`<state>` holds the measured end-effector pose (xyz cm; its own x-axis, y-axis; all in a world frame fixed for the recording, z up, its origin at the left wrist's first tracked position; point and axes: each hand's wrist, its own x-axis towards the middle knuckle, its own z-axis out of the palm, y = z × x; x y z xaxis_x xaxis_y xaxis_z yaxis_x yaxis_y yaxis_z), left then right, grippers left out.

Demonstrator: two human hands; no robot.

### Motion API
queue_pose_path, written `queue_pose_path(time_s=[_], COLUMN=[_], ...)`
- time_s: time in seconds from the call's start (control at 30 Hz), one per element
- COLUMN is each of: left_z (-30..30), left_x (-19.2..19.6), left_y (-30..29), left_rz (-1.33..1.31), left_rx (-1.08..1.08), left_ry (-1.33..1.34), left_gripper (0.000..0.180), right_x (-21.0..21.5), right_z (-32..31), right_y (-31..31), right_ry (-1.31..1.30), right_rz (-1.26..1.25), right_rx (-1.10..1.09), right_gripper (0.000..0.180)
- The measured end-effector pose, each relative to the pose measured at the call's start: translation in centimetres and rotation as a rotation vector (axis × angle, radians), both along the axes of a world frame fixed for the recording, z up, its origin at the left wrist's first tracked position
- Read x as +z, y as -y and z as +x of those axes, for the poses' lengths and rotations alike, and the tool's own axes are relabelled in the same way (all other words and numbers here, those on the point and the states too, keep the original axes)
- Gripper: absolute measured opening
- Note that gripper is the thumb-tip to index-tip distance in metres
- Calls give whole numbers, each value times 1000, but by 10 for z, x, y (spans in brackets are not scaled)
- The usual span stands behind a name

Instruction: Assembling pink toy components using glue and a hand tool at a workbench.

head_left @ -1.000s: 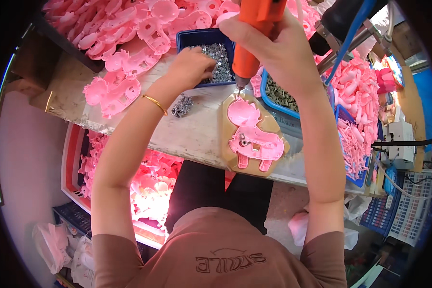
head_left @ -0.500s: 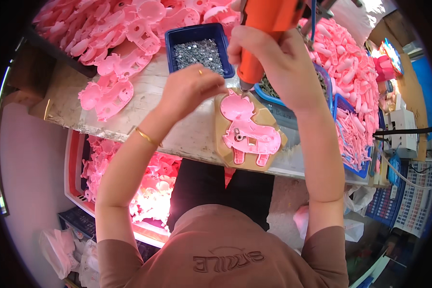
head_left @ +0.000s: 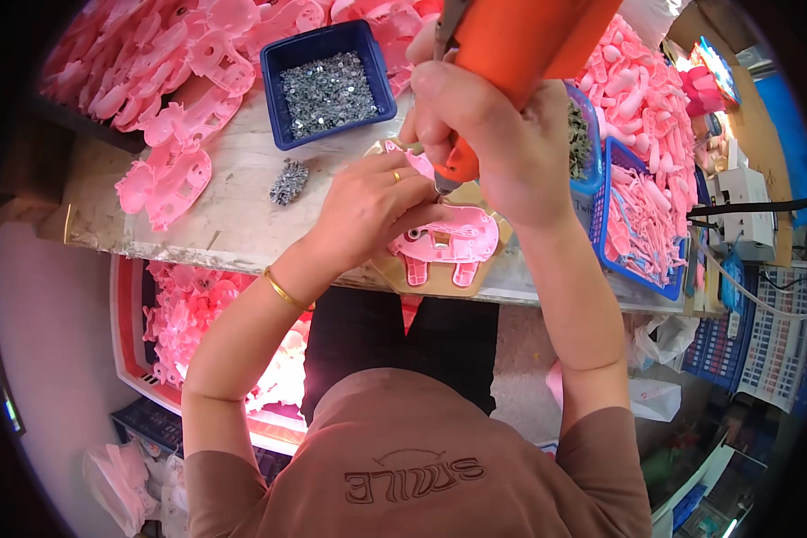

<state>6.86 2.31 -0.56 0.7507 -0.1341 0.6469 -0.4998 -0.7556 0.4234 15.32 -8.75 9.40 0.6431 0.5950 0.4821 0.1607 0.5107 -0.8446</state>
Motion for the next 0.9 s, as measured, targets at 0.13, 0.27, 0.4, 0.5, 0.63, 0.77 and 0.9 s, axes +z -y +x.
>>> queue_pose_path(time_s=[0.13, 0.27, 0.4, 0.5, 0.63, 0.77, 0.9], left_z=[-9, -15, -16, -18, -20, -21, -21], left_x=[3, 2, 6, 3, -2, -7, -8], left_y=[13, 26, 33, 37, 40, 40, 43], left_rz=[-83, -41, 22, 55, 54, 86, 108], left_rx=[-12, 34, 57, 22, 28, 34, 46], left_ry=[-135, -210, -162, -162, -183, -217, -204], left_gripper=[20, 32, 42, 35, 32, 29, 28], right_x=[9, 7, -15, -25, -26, -37, -44], right_z=[-1, -11, -3, 0, -4, 0, 0], right_y=[17, 29, 53, 57, 56, 57, 57], right_ry=[-37, 13, -75, -65, -53, -43, 38], right_rz=[-144, -224, -118, -110, -249, -218, -208], right_rx=[45, -22, -19, -72, -110, -135, -200], right_gripper=[18, 18, 19, 20, 22, 22, 18])
